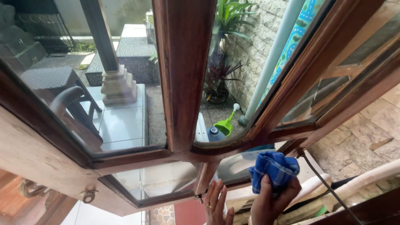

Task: The person wipes the wooden frame of a multi-pane window using a blue cloth. They clean the vertical and horizontal sections of the frame, moving methodically from top to bottom.

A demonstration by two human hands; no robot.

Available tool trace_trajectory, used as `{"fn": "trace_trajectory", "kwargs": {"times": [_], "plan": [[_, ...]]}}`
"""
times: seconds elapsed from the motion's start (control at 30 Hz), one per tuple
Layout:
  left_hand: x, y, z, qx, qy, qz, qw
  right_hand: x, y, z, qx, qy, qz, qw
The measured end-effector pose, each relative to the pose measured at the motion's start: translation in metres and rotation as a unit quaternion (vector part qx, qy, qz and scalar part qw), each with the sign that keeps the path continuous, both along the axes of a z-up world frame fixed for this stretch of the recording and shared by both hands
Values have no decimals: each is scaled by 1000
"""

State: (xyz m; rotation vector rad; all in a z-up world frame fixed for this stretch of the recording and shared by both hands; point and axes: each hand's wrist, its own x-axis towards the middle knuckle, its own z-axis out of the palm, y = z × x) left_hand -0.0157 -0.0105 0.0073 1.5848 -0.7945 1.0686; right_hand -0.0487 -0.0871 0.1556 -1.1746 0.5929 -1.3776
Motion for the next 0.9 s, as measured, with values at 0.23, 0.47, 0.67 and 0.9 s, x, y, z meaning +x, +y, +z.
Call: {"fn": "trace_trajectory", "kwargs": {"times": [0.23, 0.47, 0.67, 0.9], "plan": [[5, -8, 21, -38, -18, 50, 998, 16, 2, -13, -365, 64, -112, 922], [-2, -21, 23, -63, 24, 54, 996, 16, -36, -22, -299, 79, -97, 946], [-1, -34, 19, -90, 24, 115, 989, 9, -26, 5, -330, 64, -113, 935], [-19, -48, 184, -184, -70, 448, 872, 25, 58, -17, 33, -83, 92, 992]]}}
